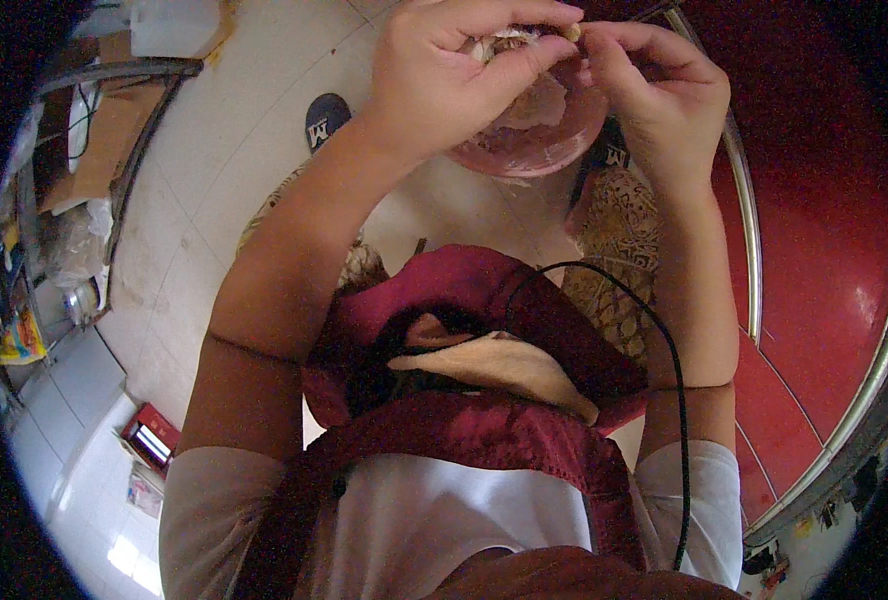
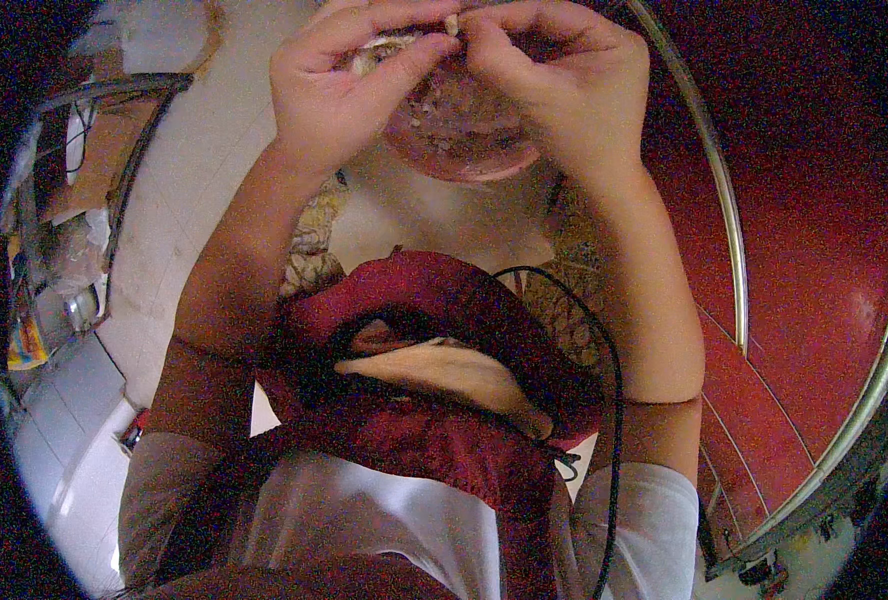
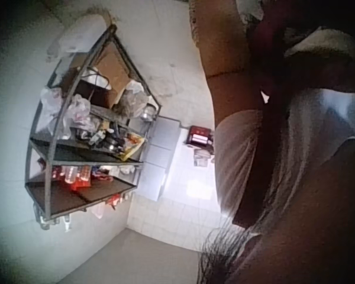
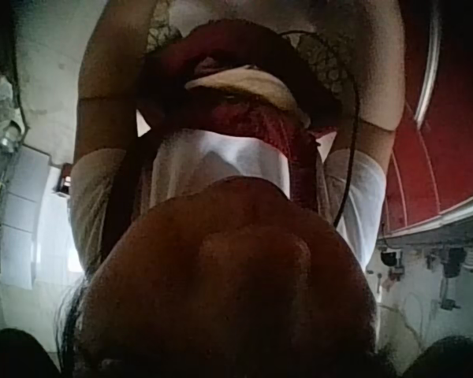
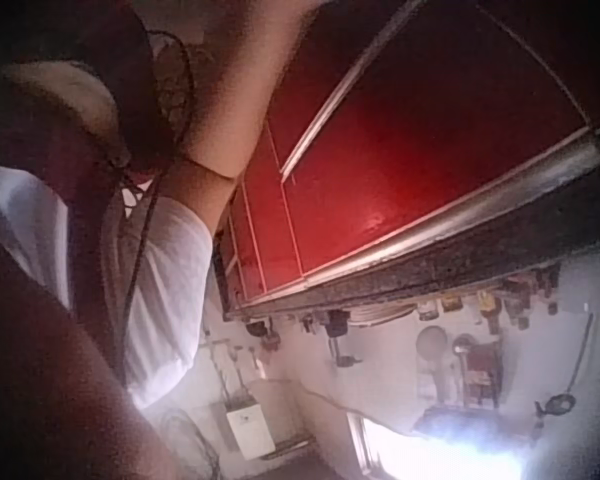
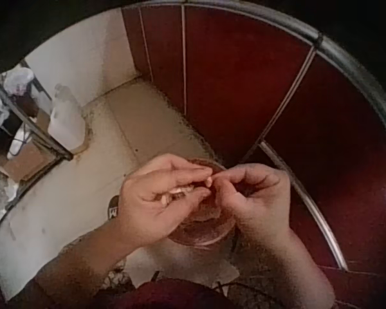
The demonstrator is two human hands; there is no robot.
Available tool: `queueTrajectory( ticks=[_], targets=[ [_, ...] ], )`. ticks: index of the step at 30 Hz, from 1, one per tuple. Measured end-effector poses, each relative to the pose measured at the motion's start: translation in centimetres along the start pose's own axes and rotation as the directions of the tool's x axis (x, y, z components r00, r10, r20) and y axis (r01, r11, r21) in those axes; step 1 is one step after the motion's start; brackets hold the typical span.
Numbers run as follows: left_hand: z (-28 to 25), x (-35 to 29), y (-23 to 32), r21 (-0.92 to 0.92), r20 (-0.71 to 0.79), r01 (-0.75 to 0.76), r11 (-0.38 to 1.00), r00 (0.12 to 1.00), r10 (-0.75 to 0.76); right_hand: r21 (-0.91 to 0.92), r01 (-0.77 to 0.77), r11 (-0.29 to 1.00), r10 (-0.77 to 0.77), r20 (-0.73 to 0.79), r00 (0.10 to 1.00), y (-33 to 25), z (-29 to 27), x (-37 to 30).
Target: The person peels garlic cloves by hand, separating the papery skin from the cloves and dropping the peels into a small pink bowl. The person briefly adjusts a device on their chest before continuing to peel additional cloves.
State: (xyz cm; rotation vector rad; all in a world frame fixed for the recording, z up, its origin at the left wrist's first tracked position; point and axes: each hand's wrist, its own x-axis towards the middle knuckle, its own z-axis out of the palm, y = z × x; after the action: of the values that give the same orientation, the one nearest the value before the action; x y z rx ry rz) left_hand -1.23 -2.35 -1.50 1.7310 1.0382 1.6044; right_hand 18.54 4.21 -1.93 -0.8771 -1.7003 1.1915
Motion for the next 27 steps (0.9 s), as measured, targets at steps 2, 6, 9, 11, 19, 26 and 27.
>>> queueTrajectory(
  ticks=[2, 6, 9, 11, 19, 26, 27],
  targets=[
    [0.1, -0.2, -0.5, 0.006, -0.029, 0.047, 0.999, 0.998, -0.047, 0.031, -0.040, 0.999, 0.040, 0.008, 0.999, -0.5, 0.2, -0.1],
    [0.5, 0.0, -0.9, -0.052, -0.063, 0.058, 0.997, 0.996, -0.061, 0.023, -0.062, 0.998, 0.062, -0.012, 0.998, -0.8, 0.4, -0.1],
    [1.2, -0.5, -1.2, -0.331, -0.083, 0.240, 0.913, 0.956, -0.282, 0.210, -0.210, 0.955, 0.216, -0.007, 0.976, -2.6, 1.0, -0.2],
    [1.2, -0.4, -1.1, -0.485, -0.022, 0.365, 0.795, 0.903, -0.429, 0.257, -0.146, 0.955, 0.155, -0.018, 0.988, -1.6, 1.0, -0.3],
    [0.9, -0.6, -1.6, -0.599, -0.056, 0.333, 0.728, 0.890, -0.453, 0.342, -0.072, 0.937, 0.061, 0.044, 0.997, -1.2, 0.5, 0.0],
    [1.2, -0.6, -1.8, -0.610, -0.051, 0.298, 0.734, 0.910, -0.412, 0.427, -0.043, 0.903, 0.021, 0.057, 0.998, -1.9, 1.4, 0.0],
    [1.2, -0.6, -1.8, -0.577, -0.060, 0.291, 0.764, 0.917, -0.394, 0.416, -0.065, 0.907, 0.041, 0.066, 0.997, -2.0, 1.2, 0.0]
  ],
)
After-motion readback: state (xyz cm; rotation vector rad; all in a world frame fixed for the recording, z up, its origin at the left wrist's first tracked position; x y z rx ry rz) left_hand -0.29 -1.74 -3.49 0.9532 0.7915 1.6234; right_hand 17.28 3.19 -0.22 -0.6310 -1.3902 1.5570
